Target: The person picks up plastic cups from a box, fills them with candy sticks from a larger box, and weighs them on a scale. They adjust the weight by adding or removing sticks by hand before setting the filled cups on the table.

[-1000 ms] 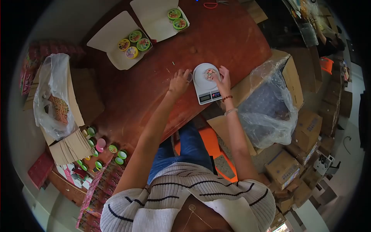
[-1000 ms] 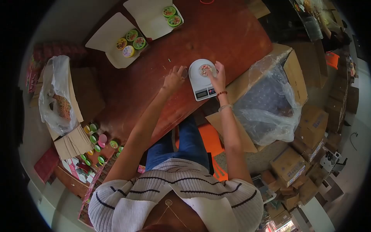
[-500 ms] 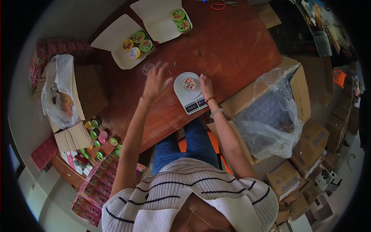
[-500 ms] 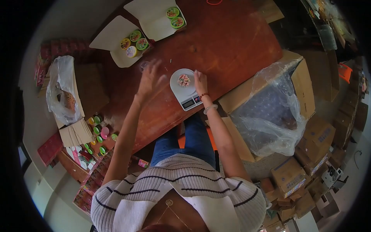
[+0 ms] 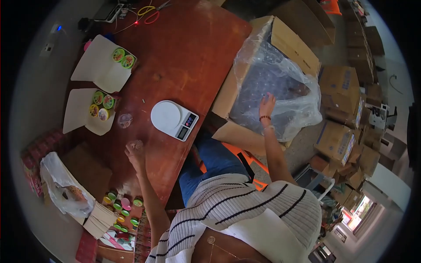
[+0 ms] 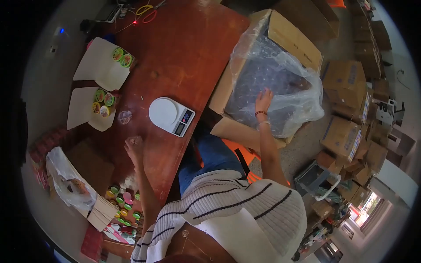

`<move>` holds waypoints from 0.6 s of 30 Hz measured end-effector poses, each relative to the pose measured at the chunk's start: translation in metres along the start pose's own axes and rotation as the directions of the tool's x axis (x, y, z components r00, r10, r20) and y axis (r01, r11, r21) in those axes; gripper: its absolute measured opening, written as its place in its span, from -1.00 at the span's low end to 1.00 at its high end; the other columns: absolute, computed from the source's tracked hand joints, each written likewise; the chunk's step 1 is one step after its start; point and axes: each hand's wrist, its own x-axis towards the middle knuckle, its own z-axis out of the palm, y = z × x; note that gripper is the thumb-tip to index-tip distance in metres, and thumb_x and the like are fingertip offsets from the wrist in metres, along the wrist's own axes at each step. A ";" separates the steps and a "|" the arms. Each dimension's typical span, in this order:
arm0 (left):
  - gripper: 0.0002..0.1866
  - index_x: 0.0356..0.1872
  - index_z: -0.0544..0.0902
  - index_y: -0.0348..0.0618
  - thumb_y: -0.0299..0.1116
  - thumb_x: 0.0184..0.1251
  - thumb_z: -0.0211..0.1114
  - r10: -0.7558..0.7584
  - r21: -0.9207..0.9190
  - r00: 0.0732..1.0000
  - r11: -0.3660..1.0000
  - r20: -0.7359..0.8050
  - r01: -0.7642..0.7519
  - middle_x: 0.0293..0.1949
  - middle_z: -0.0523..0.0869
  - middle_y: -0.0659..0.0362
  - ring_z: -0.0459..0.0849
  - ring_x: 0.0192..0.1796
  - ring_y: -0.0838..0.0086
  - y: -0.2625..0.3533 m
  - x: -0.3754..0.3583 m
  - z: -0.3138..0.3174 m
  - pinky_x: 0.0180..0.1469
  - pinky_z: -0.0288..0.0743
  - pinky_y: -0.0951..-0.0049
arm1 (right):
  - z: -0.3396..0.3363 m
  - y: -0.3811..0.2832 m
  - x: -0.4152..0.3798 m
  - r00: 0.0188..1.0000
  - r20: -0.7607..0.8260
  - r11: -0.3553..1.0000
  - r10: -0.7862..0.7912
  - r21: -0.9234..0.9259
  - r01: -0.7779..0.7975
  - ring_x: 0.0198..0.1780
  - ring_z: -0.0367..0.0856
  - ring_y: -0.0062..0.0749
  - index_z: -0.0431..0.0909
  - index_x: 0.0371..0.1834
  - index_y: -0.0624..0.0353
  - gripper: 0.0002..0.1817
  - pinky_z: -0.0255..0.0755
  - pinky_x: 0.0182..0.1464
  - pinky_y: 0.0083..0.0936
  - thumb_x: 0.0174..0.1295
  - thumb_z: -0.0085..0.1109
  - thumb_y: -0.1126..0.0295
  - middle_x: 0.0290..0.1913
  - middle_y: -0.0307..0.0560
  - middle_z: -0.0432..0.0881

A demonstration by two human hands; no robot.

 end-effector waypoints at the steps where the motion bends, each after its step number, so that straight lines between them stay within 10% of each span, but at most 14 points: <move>1: -0.34 0.34 0.40 -0.22 -0.28 0.28 0.49 -0.136 0.065 0.989 0.989 0.055 0.132 0.14 0.52 -0.28 0.61 0.06 -0.29 -0.027 -0.007 0.004 0.10 0.59 -0.10 | -0.011 0.026 -0.003 0.998 0.057 0.994 0.028 -0.109 -0.022 0.20 0.50 0.10 0.52 0.18 0.27 -0.67 0.35 0.29 -0.09 0.41 0.14 0.38 0.08 0.19 0.58; 3: -0.29 0.38 0.38 -0.21 -0.27 0.26 0.51 -0.265 0.140 0.959 0.958 0.100 0.250 0.21 0.48 -0.30 0.60 0.11 -0.29 -0.019 -0.006 0.005 0.16 0.58 -0.08 | -0.024 0.058 -0.004 0.992 0.108 0.975 0.068 -0.216 -0.044 0.23 0.47 0.11 0.52 0.20 0.28 -0.64 0.31 0.33 -0.05 0.41 0.15 0.35 0.10 0.20 0.57; 5: -0.30 0.38 0.39 -0.23 -0.30 0.26 0.50 0.097 0.365 0.995 0.926 0.016 -0.096 0.33 0.39 -0.35 0.52 0.27 -0.26 0.049 -0.001 -0.018 0.31 0.50 -0.03 | -0.044 0.082 -0.017 0.945 0.201 0.966 0.258 -0.067 -0.250 0.27 0.44 0.14 0.50 0.27 0.29 -0.58 0.29 0.36 -0.05 0.40 0.15 0.35 0.17 0.23 0.55; 7: -0.33 0.36 0.42 -0.23 -0.35 0.25 0.49 0.217 0.061 0.969 0.973 0.115 -0.225 0.36 0.40 -0.33 0.44 0.37 -0.22 0.133 0.007 -0.003 0.40 0.40 -0.01 | -0.064 0.078 -0.025 0.955 0.225 0.979 0.191 0.025 -0.202 0.28 0.43 0.16 0.46 0.32 0.27 -0.51 0.29 0.38 -0.06 0.36 0.21 0.33 0.21 0.25 0.52; 12: -0.28 0.40 0.43 -0.06 -0.31 0.19 0.50 0.789 -0.657 0.511 0.589 0.342 -0.470 0.38 0.44 -0.12 0.42 0.42 -0.07 0.363 -0.005 0.110 0.47 0.33 0.07 | -0.071 0.081 -0.044 0.915 0.403 0.998 0.019 -0.065 0.008 0.31 0.40 0.24 0.30 0.49 0.20 -0.19 0.27 0.42 -0.08 0.16 0.43 0.30 0.34 0.28 0.41; 16: -0.03 0.56 0.28 0.18 -0.18 0.07 0.58 0.880 -0.389 0.124 0.324 0.459 -0.863 0.49 0.32 -0.01 0.33 0.51 -0.03 0.443 -0.054 0.222 0.41 0.40 -0.10 | -0.068 0.070 -0.047 0.937 0.321 0.988 0.139 -0.110 -0.109 0.34 0.41 0.22 0.25 0.49 0.23 -0.04 0.29 0.44 -0.10 -0.03 0.57 0.40 0.37 0.28 0.40; 18: -0.05 0.53 0.31 0.17 -0.21 0.05 0.57 0.763 -0.454 0.097 0.476 0.639 -0.754 0.43 0.38 -0.03 0.48 0.39 -0.05 0.444 -0.068 0.275 0.27 0.56 -0.02 | -0.075 0.065 -0.051 0.963 0.188 0.979 0.194 0.016 -0.201 0.25 0.53 0.06 0.31 0.41 0.30 -0.10 0.43 0.33 -0.14 -0.05 0.59 0.41 0.30 0.21 0.48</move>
